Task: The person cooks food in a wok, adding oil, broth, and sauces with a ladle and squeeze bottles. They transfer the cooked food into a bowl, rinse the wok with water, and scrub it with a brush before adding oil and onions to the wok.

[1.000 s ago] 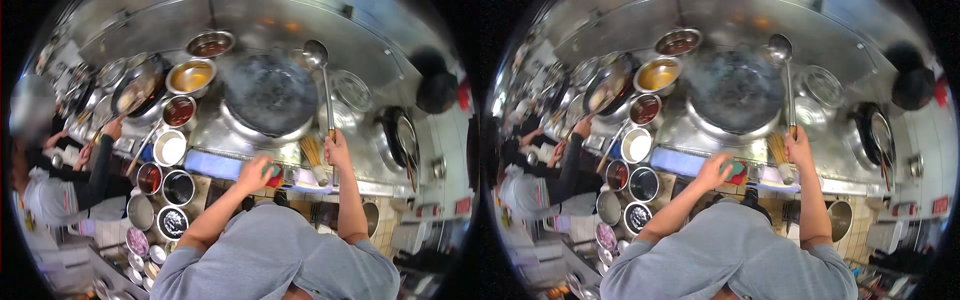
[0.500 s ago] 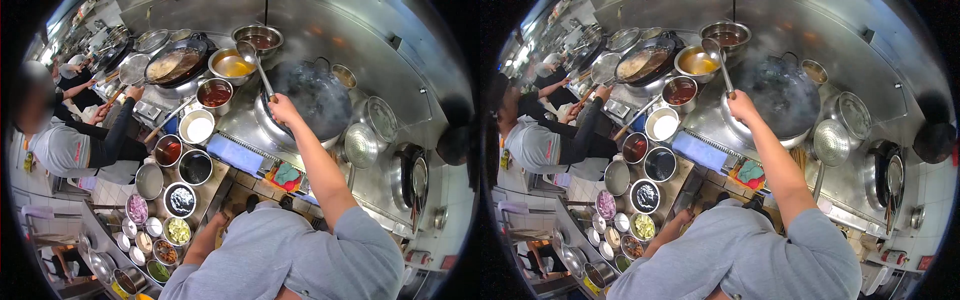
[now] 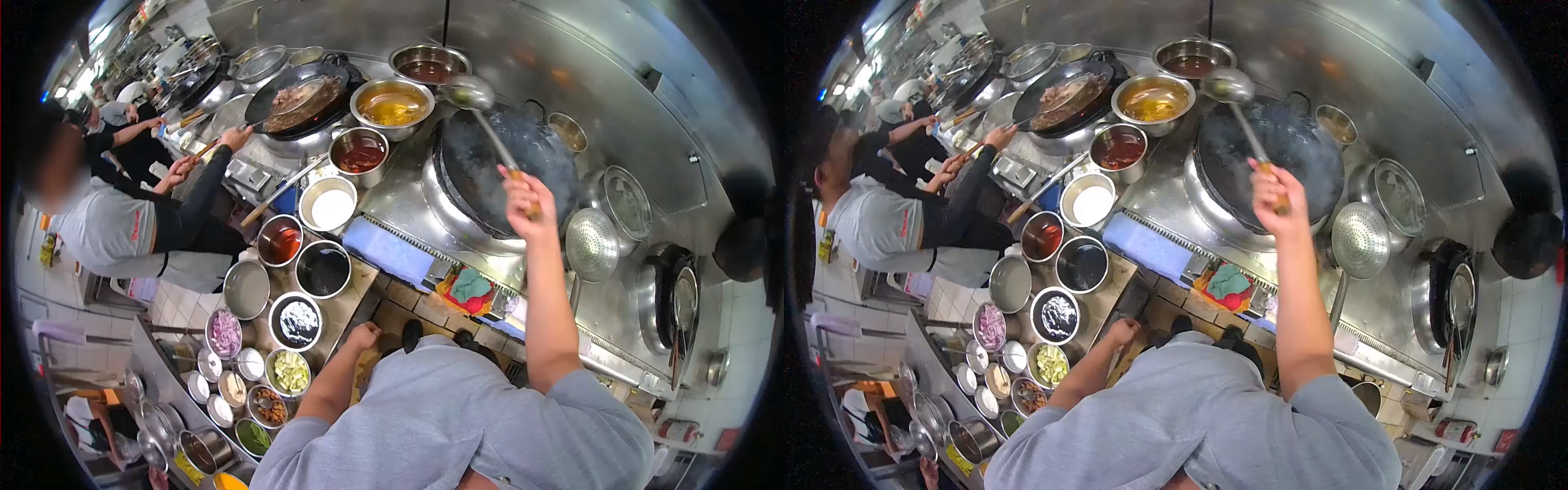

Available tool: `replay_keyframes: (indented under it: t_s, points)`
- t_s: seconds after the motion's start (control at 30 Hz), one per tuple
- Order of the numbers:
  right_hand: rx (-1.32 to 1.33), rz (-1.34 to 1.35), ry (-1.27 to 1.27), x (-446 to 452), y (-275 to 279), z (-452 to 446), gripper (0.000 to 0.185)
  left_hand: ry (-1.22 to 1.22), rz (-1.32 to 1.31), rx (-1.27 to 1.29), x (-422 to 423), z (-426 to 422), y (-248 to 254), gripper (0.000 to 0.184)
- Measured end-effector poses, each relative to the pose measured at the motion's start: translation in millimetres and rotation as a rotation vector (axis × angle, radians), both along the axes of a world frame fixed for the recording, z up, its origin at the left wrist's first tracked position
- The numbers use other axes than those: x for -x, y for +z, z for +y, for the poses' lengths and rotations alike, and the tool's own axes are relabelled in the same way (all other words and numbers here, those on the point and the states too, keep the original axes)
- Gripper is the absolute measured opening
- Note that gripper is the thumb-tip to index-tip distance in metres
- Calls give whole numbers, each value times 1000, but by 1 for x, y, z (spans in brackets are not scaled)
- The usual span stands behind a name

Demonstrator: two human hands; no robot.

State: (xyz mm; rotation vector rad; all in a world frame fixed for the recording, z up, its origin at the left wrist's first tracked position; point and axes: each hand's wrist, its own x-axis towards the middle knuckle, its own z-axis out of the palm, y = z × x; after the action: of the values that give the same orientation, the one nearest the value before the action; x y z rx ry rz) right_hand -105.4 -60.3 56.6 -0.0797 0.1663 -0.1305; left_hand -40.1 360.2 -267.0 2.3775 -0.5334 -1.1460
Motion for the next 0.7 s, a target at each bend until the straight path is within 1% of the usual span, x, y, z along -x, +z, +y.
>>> replay_keyframes:
  t_s: [0.03, 0.1, 0.13, 0.17, 0.2, 0.23, 0.3, 0.37, 0.4, 0.43, 0.5, 0.53, 0.57, 0.6, 0.63, 0.67, 0.7]
  points:
    - [69, 45, -51, 20, 2, 7, 27, 21, 2, -1, -3, -4, 5, 31]
    - [602, 301, -96, 61, -8, 11, 28, 39, -34, -21, 0, 1, 13, 32]
    - [825, 509, -108, 77, 4, 22, 27, 92, -28, -29, 5, 7, 11, 32]
    - [1058, 703, -126, 91, 14, 28, 26, 55, -68, -35, 9, 11, 7, 33]
    - [1004, 633, -112, 110, 7, 15, 23, 13, -107, -42, 14, 16, 4, 35]
    - [946, 567, -101, 128, 0, -3, 20, 56, -108, -49, 23, 21, 1, 35]
    - [296, 299, -207, 148, -21, -15, 22, -69, -102, -158, 37, 29, -2, 38]
    - [714, 513, -296, 163, -47, -13, 29, -43, -98, -183, 57, 31, -6, 38]
    - [1077, 679, -259, 169, -57, -11, 33, -52, -88, -204, 70, 32, -9, 39]
    - [1445, 833, -220, 178, -66, -7, 38, -8, -79, -216, 84, 32, -15, 39]
    - [1626, 956, -99, 209, -69, -23, 47, -16, -127, -166, 108, 24, -24, 32]
    - [1639, 923, -59, 226, -84, -39, 47, 30, -141, -121, 122, 19, -19, 32]
    - [1995, 774, -247, 241, -105, -58, 52, 80, -153, -78, 139, 13, -9, 32]
    - [2319, 563, -456, 243, -119, -68, 58, 88, -106, -78, 150, 4, 11, 34]
    - [2319, 502, -406, 243, -113, -66, 58, 100, -55, -79, 165, -1, 26, 37]
    - [2293, 675, -181, 244, -86, -54, 61, 148, -58, -54, 183, -4, 31, 36]
    - [2256, 842, 37, 240, -71, -46, 64, 194, -71, -28, 197, -2, 35, 35]
